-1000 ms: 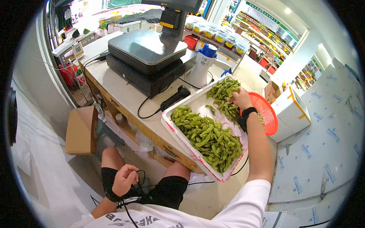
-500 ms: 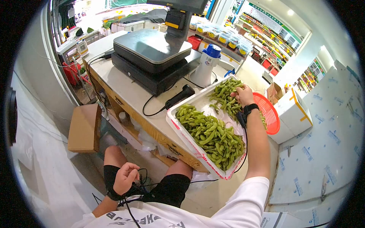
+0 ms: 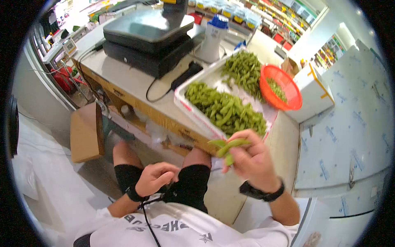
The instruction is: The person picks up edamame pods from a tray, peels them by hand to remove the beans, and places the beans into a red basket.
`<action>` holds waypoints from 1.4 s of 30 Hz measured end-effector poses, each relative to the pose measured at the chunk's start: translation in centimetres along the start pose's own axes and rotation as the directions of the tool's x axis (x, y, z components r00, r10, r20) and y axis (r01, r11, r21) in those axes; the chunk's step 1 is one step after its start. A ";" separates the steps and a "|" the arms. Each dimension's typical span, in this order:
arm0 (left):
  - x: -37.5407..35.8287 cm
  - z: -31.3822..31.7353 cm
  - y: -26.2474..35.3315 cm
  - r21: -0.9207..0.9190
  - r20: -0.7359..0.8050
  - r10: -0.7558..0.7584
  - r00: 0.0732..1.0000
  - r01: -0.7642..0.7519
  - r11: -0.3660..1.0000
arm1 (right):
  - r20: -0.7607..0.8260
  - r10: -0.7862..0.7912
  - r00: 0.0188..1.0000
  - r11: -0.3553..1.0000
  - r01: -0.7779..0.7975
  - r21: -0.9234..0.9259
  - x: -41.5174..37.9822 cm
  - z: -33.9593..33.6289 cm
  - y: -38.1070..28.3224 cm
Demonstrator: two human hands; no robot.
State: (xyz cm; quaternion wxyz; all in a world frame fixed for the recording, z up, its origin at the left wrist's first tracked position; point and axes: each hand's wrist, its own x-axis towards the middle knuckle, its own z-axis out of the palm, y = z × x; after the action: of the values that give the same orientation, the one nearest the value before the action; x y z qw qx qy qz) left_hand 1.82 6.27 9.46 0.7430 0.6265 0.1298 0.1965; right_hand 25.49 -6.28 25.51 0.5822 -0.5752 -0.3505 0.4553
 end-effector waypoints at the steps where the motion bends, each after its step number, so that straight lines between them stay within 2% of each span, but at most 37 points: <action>1: 0.3 0.6 0.2 -0.059 0.048 0.034 0.998 -0.031 0.998 | 0.026 0.045 0.999 0.999 -0.045 -0.008 -1.1 1.4 1.9; 3: 0.2 1.6 0.8 -0.172 0.042 0.030 0.999 -0.022 0.985 | 0.052 0.124 0.991 0.988 -0.128 0.089 -2.6 3.9 6.4; 5: -0.2 1.7 0.6 -0.276 0.038 0.030 0.999 -0.019 0.961 | -0.010 0.068 0.998 0.989 -0.066 0.136 -3.4 7.3 9.8; 7: -1.2 1.5 -0.4 -0.385 0.054 0.025 0.998 -0.002 0.923 | 0.046 0.090 0.995 0.983 -0.097 0.158 -3.7 8.8 12.7; 8: -1.8 1.1 -0.8 -0.356 0.042 -0.009 0.999 0.024 0.934 | 0.035 0.100 0.994 0.973 -0.105 0.203 -3.9 9.7 13.8; 11: -3.5 0.1 -1.4 -0.496 0.041 -0.111 0.993 0.117 0.860 | -0.010 0.105 0.994 0.946 -0.097 0.310 -4.0 11.9 16.3; 12: -3.9 0.0 -1.4 -0.526 0.007 -0.119 0.993 0.105 0.844 | -0.032 0.093 0.995 0.939 -0.077 0.336 -3.8 12.4 17.1; 17: -4.8 -0.7 -3.0 -0.368 -0.208 -0.124 0.970 0.040 0.929 | -0.136 0.086 0.987 0.845 0.000 0.535 -2.9 14.5 18.5; 21: -5.1 -1.1 -2.8 -0.328 -0.284 -0.114 0.952 0.015 0.944 | -0.232 0.063 0.971 0.853 0.068 0.517 -2.1 14.6 18.9; 22: -5.2 -1.3 -2.9 -0.329 -0.294 -0.107 0.950 0.004 0.944 | -0.217 0.030 0.976 0.827 0.098 0.554 -1.7 14.2 19.1; 26: -5.3 -2.1 -2.7 -0.226 -0.338 -0.052 0.940 -0.027 0.974 | -0.003 0.059 0.998 0.685 -0.039 0.727 -0.8 12.5 19.6; 29: -5.0 -2.5 -2.7 -0.084 -0.351 0.046 0.935 -0.080 0.993 | 0.127 0.174 0.976 0.689 -0.213 0.692 -0.6 12.1 20.2; 30: -4.8 -2.7 -2.7 0.000 -0.349 0.089 0.933 -0.095 0.995 | 0.097 0.233 0.968 0.758 -0.243 0.605 -0.5 12.4 20.0; 34: -4.1 -3.3 -2.2 0.350 -0.265 0.203 0.943 -0.102 0.931 | 0.136 0.301 0.944 0.806 -0.328 0.493 -0.7 12.6 20.4; 37: -3.9 -3.5 -2.1 0.354 -0.218 0.133 0.967 -0.049 0.934 | 0.103 0.329 0.939 0.816 -0.337 0.470 -0.4 12.5 20.7; 40: -3.7 -3.0 -2.8 0.217 -0.283 0.072 0.956 -0.009 0.976 | 0.086 0.334 0.939 0.831 -0.336 0.444 -0.3 12.5 20.7; 42: -3.4 -2.3 -3.7 0.026 -0.363 0.009 0.932 0.000 1.000 | 0.031 0.270 0.962 0.895 -0.262 0.360 -0.1 12.6 21.0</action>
State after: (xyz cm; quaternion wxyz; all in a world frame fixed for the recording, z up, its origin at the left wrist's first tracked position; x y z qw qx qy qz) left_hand -1.75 6.23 5.23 0.6978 0.5892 0.2657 0.3088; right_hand 11.01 -3.57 5.96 0.6135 -0.5054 -0.1733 0.5815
